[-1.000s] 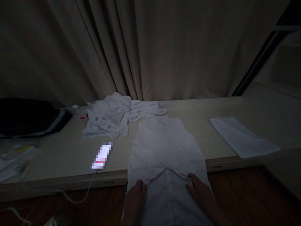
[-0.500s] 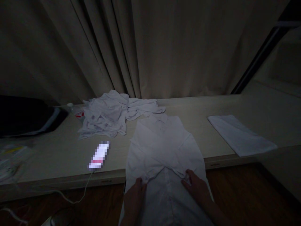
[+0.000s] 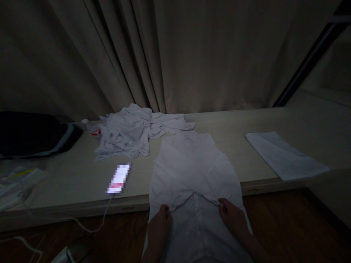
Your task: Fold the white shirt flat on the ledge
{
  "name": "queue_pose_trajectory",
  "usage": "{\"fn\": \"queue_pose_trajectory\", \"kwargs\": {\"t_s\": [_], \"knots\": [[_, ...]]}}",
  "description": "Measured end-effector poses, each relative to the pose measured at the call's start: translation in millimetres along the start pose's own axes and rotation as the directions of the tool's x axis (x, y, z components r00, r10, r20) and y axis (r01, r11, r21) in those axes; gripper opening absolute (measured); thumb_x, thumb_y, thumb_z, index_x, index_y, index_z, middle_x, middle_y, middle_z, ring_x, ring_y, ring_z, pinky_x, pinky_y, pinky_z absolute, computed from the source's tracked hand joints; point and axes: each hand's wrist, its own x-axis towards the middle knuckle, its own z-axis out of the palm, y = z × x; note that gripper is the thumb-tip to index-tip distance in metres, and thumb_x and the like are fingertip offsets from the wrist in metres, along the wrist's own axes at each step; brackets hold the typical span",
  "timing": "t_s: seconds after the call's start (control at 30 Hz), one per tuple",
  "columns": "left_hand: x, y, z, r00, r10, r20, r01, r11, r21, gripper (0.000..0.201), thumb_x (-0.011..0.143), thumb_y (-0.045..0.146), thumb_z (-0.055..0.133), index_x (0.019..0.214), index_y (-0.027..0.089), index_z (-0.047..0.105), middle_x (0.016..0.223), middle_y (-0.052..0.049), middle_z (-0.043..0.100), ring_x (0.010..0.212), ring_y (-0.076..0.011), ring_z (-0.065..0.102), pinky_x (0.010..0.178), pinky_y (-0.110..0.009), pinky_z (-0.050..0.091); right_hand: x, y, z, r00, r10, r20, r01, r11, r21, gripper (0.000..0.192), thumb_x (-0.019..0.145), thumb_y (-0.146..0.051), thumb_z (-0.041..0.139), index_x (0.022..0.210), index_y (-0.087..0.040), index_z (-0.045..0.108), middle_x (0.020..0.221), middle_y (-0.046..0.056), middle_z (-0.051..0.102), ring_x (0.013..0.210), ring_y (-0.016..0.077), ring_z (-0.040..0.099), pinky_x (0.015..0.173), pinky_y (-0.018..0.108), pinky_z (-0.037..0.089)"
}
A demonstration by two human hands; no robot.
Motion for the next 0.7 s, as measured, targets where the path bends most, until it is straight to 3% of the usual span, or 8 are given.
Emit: {"fn": "queue_pose_trajectory", "kwargs": {"t_s": [0.33, 0.53, 0.7], "knots": [[-4, 11, -8.9, 0.999, -0.053, -0.013, 0.053, 0.998, 0.029, 0.037, 0.088, 0.053, 0.034, 0.100, 0.021, 0.049, 0.087, -0.009, 0.071, 0.084, -0.0243, 0.067, 0.064, -0.031, 0.041, -2, 1, 4, 0.999, -0.002, -0.045, 0.003, 1.000, 0.009, 0.031, 0.087, -0.031, 0.040, 0.112, -0.023, 0.059, 0.098, 0.004, 0.071, 0.081, 0.0198, 0.067, 0.070, 0.029, 0.045], [-4, 9, -4.1, 1.000, -0.015, -0.019, 0.015, 1.000, 0.022, 0.042, 0.093, 0.048, 0.024, 0.105, 0.021, 0.053, 0.092, -0.009, 0.072, 0.087, -0.0233, 0.067, 0.070, -0.032, 0.042, -4, 3, 6, 0.998, -0.005, -0.064, 0.006, 1.000, 0.007, 0.033, 0.089, -0.032, 0.038, 0.114, -0.022, 0.058, 0.101, 0.005, 0.070, 0.085, 0.0208, 0.067, 0.074, 0.031, 0.045], [-2, 10, -2.0, 0.999, 0.024, -0.022, -0.023, 0.999, 0.022, 0.041, 0.090, 0.037, 0.037, 0.127, 0.022, 0.043, 0.101, -0.008, 0.071, 0.092, -0.0206, 0.066, 0.072, -0.029, 0.041, -4, 1, 6, 0.998, -0.007, -0.067, 0.007, 1.000, -0.007, 0.033, 0.090, -0.033, 0.037, 0.113, -0.022, 0.058, 0.100, 0.004, 0.070, 0.085, 0.0216, 0.067, 0.073, 0.032, 0.045]]}}
